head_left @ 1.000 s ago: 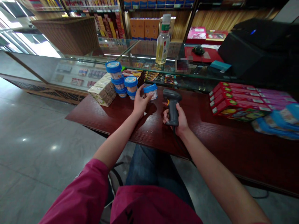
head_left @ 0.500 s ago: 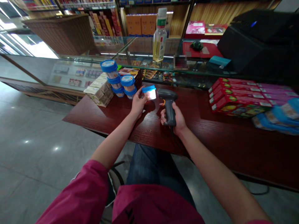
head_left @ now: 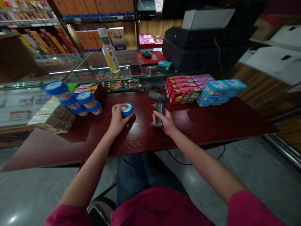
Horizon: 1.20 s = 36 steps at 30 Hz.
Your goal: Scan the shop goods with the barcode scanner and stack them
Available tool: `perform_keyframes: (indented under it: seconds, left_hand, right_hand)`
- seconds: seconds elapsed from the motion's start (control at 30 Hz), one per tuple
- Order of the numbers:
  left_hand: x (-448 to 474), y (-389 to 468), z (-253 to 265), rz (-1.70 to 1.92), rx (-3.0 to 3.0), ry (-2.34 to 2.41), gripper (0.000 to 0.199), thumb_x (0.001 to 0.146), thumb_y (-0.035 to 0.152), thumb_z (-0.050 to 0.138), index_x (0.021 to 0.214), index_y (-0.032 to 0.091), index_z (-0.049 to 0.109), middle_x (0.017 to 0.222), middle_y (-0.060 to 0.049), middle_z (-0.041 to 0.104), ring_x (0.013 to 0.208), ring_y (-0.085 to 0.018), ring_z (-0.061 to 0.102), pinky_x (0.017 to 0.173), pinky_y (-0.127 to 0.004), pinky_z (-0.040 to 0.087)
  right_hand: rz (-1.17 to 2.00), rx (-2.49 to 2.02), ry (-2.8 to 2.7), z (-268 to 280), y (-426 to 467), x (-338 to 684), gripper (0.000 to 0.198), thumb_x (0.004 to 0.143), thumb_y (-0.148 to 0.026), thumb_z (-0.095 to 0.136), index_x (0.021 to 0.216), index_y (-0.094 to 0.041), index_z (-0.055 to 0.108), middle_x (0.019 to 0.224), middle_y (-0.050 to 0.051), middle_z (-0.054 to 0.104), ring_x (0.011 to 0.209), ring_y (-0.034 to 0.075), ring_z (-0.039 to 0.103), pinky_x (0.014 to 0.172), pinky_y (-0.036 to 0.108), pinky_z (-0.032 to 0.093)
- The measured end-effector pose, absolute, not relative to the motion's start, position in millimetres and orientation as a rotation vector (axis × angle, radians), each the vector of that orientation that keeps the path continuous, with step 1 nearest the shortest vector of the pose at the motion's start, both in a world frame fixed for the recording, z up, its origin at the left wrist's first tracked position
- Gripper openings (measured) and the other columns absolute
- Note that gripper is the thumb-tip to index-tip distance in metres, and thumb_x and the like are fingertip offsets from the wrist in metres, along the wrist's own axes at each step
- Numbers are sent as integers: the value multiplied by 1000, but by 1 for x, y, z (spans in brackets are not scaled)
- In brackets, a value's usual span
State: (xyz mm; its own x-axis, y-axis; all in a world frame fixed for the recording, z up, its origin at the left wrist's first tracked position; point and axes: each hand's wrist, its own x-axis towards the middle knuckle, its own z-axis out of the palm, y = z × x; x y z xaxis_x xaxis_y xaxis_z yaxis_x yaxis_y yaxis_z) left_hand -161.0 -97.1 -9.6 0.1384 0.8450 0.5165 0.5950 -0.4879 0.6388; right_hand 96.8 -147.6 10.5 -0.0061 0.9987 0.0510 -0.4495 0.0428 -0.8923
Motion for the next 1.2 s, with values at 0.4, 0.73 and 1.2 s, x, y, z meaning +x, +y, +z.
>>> perform_keyframes:
  seconds: [0.4, 0.73, 1.2]
  left_hand:
    - [-12, -141, 23, 664, 2711, 945, 54, 108, 24, 58, 161, 29, 54, 164, -10, 61, 141, -30, 68, 118, -47, 59]
    - [136, -110, 26, 580, 2882, 1069, 44, 112, 29, 54, 154, 35, 62, 169, -4, 55, 126, -30, 74, 91, -41, 68]
    - [159, -92, 15, 795, 2804, 1195, 40, 112, 27, 50, 146, 34, 69, 159, -11, 62, 120, -30, 72, 85, -36, 62]
  right_hand:
    - [763, -966, -850, 14, -210, 251, 39, 75, -42, 92, 94, -24, 62, 61, -8, 63, 47, 12, 56, 50, 30, 61]
    - [592, -939, -613, 12, -214, 271, 50, 79, -41, 82, 123, -28, 62, 60, -11, 56, 49, 11, 52, 55, 26, 56]
    - [654, -969, -577, 16, -215, 265, 50, 76, -35, 81, 121, -25, 63, 58, -11, 57, 48, 11, 51, 54, 26, 56]
